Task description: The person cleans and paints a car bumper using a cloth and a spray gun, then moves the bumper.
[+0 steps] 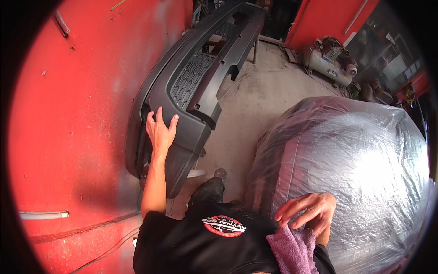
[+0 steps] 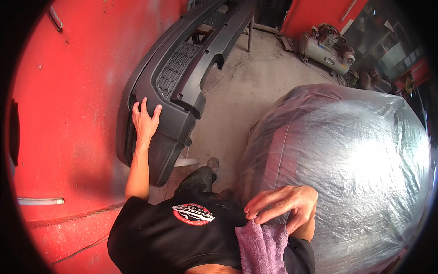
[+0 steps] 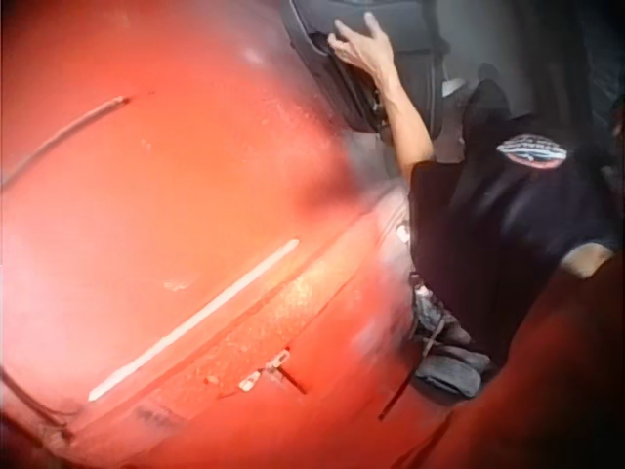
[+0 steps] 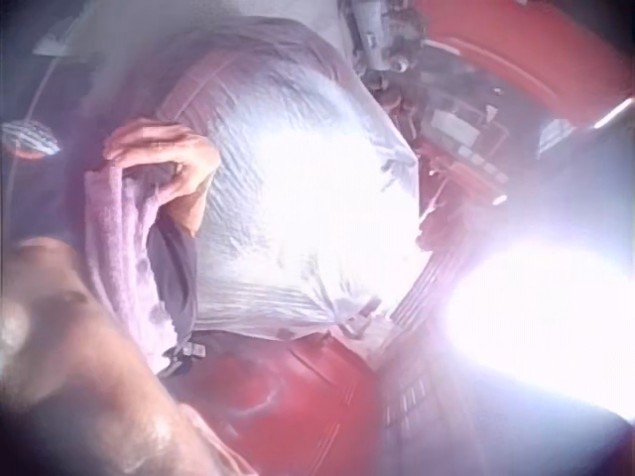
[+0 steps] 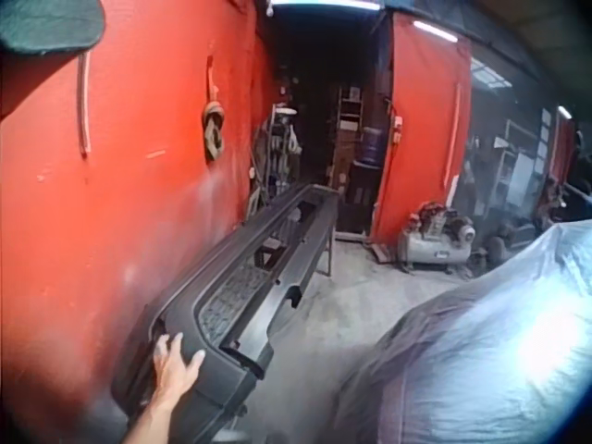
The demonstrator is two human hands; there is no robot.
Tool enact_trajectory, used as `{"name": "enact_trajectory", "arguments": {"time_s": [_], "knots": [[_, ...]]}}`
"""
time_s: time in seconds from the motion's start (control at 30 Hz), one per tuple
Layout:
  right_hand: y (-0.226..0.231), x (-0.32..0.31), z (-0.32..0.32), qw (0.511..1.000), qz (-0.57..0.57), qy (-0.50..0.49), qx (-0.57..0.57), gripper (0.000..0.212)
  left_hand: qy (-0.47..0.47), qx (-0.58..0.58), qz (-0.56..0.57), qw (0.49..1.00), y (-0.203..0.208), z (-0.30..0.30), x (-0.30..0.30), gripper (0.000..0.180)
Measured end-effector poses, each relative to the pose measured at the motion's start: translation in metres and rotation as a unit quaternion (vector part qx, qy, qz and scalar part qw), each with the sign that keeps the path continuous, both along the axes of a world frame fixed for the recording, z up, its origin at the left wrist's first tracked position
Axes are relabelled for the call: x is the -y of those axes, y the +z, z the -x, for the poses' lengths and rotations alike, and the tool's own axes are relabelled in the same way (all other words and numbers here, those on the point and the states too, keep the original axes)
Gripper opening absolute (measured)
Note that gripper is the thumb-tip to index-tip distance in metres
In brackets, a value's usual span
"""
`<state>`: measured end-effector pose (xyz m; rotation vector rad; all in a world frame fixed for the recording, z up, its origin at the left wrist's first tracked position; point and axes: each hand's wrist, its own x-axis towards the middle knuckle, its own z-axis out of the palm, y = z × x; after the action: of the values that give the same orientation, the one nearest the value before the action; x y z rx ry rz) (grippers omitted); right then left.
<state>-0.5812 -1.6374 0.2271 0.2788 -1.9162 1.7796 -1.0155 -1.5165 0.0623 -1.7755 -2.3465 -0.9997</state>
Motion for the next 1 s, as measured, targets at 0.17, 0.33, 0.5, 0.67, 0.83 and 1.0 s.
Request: {"name": "enact_trajectory", "arguments": {"time_s": [0.17,0.33,0.5,0.67,0.83,1.0], "knots": [[-0.076,-0.125,0.006,0.904,0.228,-0.244,0.265,0.059,0.089,-0.033,-0.047,0.994,0.009,-0.016,-0.035,0.07],[-0.136,-0.226,0.03,0.762,0.067,-0.429,0.48,0.058,0.141,-0.01,-0.052,0.989,0.021,-0.015,-0.075,0.065],[-0.164,-0.365,0.002,0.756,0.154,-0.487,0.409,0.062,0.074,-0.008,-0.024,0.997,0.075,-0.009,-0.17,0.079],[-0.168,-0.56,-0.021,0.7,0.419,-0.529,0.235,0.098,0.038,-0.096,0.118,0.988,0.089,-0.03,-0.289,0.104],[-0.182,-0.746,0.01,0.722,0.451,-0.495,0.175,0.126,0.045,-0.015,0.277,0.96,0.093,-0.018,-0.311,0.115],[-0.176,-0.808,0.033,0.717,0.416,-0.518,0.211,0.137,0.078,-0.024,0.194,0.978,0.063,-0.019,-0.322,0.091]]}}
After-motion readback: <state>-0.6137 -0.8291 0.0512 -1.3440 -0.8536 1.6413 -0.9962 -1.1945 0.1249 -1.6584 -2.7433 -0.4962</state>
